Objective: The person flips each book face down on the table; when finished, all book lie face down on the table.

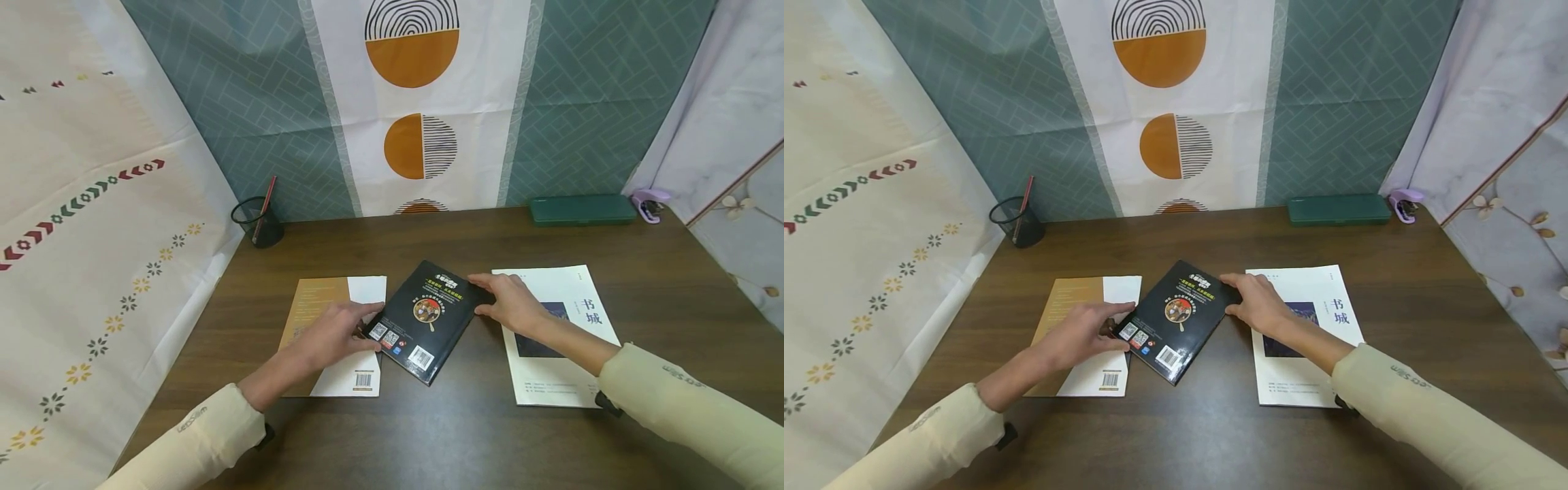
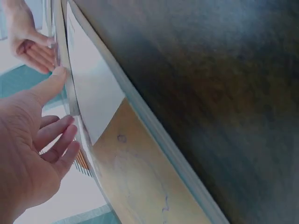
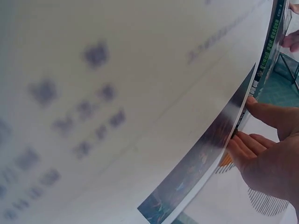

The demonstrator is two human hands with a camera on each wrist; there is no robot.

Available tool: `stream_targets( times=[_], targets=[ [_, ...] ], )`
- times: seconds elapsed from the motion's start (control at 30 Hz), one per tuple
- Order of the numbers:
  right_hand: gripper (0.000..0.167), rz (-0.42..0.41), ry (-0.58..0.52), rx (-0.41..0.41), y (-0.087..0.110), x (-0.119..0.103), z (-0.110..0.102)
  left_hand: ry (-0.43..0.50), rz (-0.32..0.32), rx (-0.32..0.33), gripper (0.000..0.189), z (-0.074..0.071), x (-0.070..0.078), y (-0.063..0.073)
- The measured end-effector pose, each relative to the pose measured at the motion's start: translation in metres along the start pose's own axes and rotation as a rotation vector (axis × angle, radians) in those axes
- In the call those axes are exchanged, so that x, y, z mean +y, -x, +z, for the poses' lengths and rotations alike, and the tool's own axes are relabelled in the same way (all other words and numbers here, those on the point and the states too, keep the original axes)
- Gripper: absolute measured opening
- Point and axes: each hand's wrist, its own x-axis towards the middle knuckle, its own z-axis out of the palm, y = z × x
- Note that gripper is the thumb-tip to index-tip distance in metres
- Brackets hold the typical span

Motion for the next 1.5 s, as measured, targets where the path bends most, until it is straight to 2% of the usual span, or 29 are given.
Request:
stream_targets(
  times=[0.2, 0.37, 0.47, 0.6, 0.83, 1.07, 1.5],
  targets=[
    [0.07, 0.019, -0.031, -0.036, 0.0, -0.001, 0.0, 0.064, -0.021, 0.055, 0.072, -0.001, -0.006, 0.002],
    [0.073, 0.017, -0.045, -0.051, -0.001, 0.0, -0.001, 0.157, -0.03, 0.006, 0.078, -0.001, -0.008, 0.001],
    [0.073, 0.008, -0.037, -0.045, -0.001, 0.0, -0.001, 0.183, -0.025, -0.025, 0.08, 0.001, -0.008, 0.0],
    [0.073, -0.003, -0.036, -0.037, -0.002, -0.001, -0.001, 0.163, -0.036, -0.045, 0.08, 0.004, -0.007, -0.001],
    [0.069, -0.016, -0.038, -0.031, -0.004, 0.0, -0.003, 0.111, -0.045, -0.033, 0.079, 0.007, 0.001, 0.0],
    [0.063, -0.021, -0.078, -0.031, -0.008, 0.005, -0.006, 0.012, -0.056, -0.033, 0.077, 0.011, 0.011, 0.006],
    [0.062, -0.02, -0.133, -0.055, -0.012, 0.007, -0.009, -0.037, -0.071, -0.023, 0.075, 0.022, 0.033, 0.022]
  ],
)
